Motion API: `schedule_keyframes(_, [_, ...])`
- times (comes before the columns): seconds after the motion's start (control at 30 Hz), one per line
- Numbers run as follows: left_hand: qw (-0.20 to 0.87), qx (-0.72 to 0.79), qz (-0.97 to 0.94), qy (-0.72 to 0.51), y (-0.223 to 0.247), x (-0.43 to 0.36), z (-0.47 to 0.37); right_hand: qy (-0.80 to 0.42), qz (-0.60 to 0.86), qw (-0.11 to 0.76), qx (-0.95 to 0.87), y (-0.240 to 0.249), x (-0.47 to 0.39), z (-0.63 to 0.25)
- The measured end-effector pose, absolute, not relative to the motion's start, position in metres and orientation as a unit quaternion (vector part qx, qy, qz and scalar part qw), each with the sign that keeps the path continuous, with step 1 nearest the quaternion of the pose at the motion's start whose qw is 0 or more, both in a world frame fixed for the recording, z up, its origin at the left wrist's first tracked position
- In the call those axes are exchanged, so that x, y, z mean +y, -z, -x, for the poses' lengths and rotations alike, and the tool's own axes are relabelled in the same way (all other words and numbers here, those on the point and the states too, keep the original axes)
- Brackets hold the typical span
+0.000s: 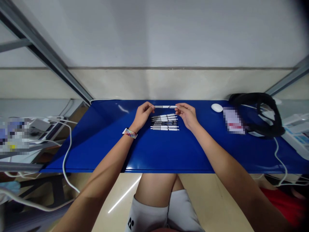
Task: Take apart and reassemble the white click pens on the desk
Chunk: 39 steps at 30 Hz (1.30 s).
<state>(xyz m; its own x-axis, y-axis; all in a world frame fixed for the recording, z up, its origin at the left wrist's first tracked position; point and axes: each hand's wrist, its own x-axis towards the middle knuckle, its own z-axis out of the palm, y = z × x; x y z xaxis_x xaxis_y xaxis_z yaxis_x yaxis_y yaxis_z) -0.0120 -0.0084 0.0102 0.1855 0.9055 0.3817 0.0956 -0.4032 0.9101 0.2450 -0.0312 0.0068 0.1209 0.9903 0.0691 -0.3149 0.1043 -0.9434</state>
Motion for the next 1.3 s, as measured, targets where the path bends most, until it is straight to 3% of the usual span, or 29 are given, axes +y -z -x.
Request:
schedule_keyframes(0.3, [0.427,0.375,-0.621,-0.54,-0.012,-0.011,0.009,-0.671,0.335,0.567,-0.341,-0.012,-0.033,-0.246])
schedule_keyframes(0.53, [0.454,0.367,-0.599,-0.549,-0.011,-0.011,0.004,-0.712,0.301,0.548,-0.319,-0.018,-0.037,-0.248])
schedule_keyframes(1.3, [0.468,0.37,-0.575,-0.56,-0.013,-0.013,0.001,-0.661,0.321,0.584,-0.346,-0.013,-0.034,-0.248])
